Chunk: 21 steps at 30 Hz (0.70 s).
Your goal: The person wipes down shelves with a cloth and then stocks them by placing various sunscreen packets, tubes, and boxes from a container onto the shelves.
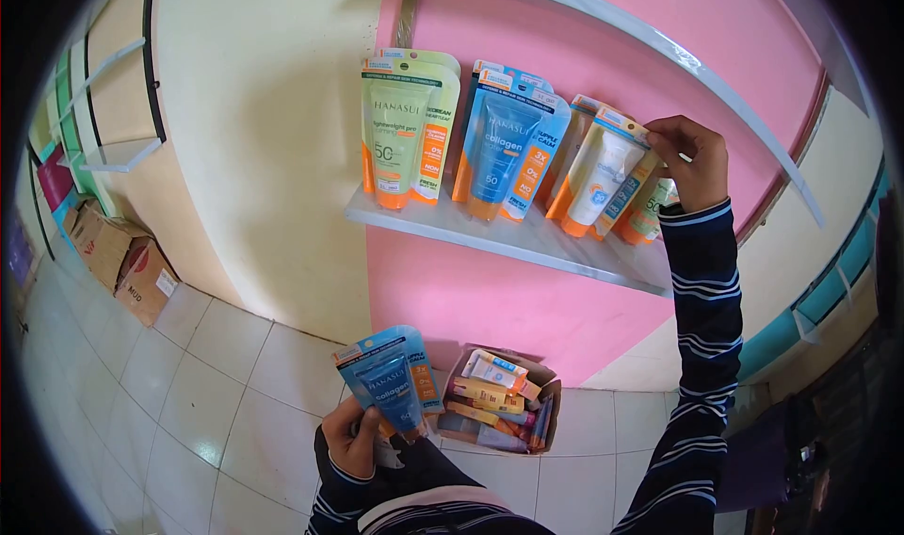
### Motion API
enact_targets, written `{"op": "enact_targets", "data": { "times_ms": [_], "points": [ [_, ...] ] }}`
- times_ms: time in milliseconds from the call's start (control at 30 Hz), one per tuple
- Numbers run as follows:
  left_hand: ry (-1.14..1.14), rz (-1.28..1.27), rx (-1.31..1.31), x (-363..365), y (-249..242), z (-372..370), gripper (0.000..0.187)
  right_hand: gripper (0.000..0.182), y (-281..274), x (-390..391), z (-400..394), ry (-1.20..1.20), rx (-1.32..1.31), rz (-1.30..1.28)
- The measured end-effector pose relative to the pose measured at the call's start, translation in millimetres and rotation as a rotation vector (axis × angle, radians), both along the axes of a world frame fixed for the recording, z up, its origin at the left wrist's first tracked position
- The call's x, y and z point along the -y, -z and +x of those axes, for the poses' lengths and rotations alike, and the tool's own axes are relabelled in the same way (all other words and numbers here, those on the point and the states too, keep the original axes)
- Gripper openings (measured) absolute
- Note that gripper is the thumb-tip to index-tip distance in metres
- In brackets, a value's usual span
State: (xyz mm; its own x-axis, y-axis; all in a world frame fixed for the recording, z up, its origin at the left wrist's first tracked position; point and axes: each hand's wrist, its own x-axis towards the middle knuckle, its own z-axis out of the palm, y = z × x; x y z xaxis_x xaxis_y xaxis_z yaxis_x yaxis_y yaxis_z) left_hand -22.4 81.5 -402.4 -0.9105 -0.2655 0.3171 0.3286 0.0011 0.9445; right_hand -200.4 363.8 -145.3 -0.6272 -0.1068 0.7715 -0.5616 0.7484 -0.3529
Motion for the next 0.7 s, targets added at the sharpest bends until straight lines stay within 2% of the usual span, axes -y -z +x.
{"op": "enact_targets", "data": {
  "times_ms": [500,567,600,700],
  "points": [
    [-0.031,-0.01,-0.008,-5,-9,0,0.022,0.011,-3,5,10,-0.028,0.095,-0.027],
    [-0.001,0.011,-0.008,-6,-11,0,0.021,0.015,-2,6,15,-0.029,-0.046,0.031],
    [-0.017,0.016,-0.001,-6,-11,-1,0.021,0.019,0,-3,9,-0.071,-0.269,0.188],
    [0.012,0.007,-0.018,-6,-9,-4,0.017,0.02,1,-3,20,-0.055,-0.24,0.154]
  ]
}}
